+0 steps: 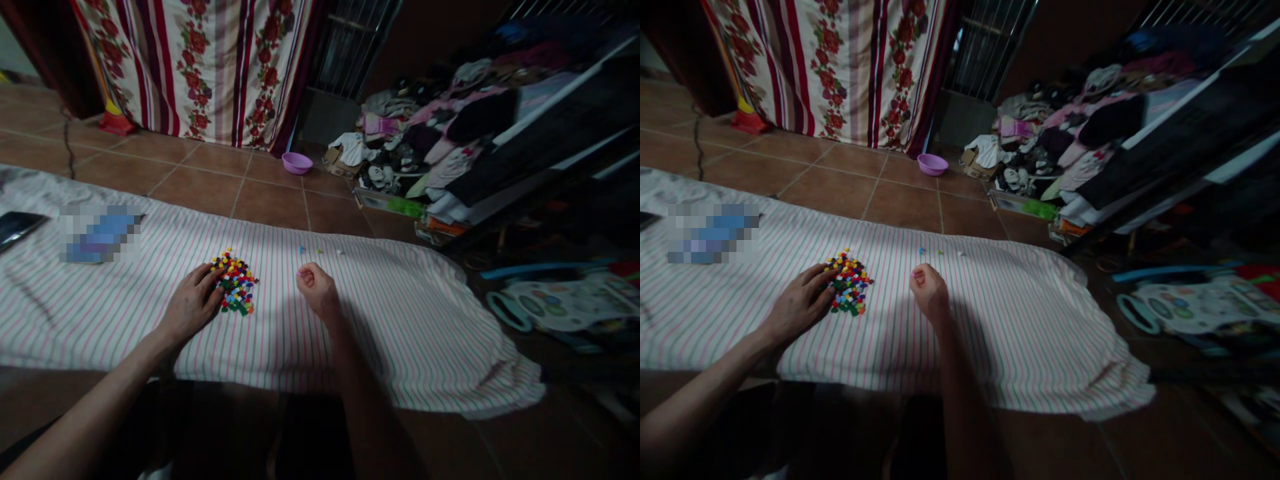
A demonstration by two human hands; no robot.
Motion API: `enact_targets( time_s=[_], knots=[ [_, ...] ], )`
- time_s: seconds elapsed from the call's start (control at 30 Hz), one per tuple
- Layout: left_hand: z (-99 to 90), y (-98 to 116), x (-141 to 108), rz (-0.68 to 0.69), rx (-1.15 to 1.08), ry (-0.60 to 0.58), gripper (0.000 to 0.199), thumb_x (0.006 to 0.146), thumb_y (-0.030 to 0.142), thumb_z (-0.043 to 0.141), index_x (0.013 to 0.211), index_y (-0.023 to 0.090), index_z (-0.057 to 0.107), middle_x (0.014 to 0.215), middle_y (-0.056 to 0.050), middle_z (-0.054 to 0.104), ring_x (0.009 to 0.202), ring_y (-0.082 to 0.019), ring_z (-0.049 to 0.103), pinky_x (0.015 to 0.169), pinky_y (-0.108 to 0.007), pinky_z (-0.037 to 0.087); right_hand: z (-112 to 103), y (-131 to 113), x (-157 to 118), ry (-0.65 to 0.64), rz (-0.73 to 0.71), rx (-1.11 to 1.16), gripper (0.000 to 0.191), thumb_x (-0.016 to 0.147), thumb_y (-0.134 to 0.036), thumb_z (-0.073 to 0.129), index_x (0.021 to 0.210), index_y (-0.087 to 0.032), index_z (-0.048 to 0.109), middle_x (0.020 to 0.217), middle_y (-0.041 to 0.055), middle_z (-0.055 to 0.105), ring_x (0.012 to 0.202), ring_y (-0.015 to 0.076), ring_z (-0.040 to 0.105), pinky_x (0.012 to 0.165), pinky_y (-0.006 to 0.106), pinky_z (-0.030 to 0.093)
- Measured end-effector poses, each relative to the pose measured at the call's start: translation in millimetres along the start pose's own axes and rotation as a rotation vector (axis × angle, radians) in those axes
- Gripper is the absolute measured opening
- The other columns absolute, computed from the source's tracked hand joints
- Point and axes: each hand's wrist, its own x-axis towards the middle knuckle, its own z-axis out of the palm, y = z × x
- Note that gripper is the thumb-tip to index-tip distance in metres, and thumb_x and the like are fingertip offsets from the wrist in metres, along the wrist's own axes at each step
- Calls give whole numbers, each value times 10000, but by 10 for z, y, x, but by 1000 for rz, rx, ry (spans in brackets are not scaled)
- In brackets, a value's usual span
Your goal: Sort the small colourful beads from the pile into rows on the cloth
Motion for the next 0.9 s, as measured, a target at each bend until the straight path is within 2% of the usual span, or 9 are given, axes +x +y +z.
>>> enact_targets(
  time_s=[0.17, 0.27, 0.53, 0.9],
  knots=[
    [3, 4, -2, 0, -5, 6, 420, 943, 419, 401, 1227, 174, 590, 1328, -142, 568, 1238, -280, 539, 1031, -484, 488, -303, 261, 68, 198, 164, -33, 178, 746, -350, 567, 825, -197, 611, 723, 22, 655, 625, 147, 589, 644, 267, 496],
    [11, -1, -6, -2, -11, 18, 418, 937, 413, 408, 1233, 183, 593, 1331, -138, 568, 1233, -283, 544, 1030, -489, 492, -422, 395, 65, 269, 236, -78, 206, 741, -369, 573, 839, -197, 631, 756, 34, 683, 661, 160, 614, 678, 279, 505],
    [17, -21, -9, 19, -4, 26, 418, 934, 419, 403, 1226, 185, 591, 1329, -136, 566, 1228, -286, 543, 1018, -481, 496, -523, 627, 25, 307, 372, -231, 232, 729, -378, 571, 837, -197, 669, 759, 42, 700, 690, 187, 632, 722, 301, 489],
    [25, -26, -20, 29, -18, 34, 406, 933, 420, 416, 1242, 207, 571, 1323, -124, 568, 1219, -279, 553, 1017, -494, 498, -524, 688, 2, 326, 457, -396, 182, 771, -307, 573, 878, -231, 700, 844, 29, 734, 757, 181, 639, 646, 263, 417]
  ],
)
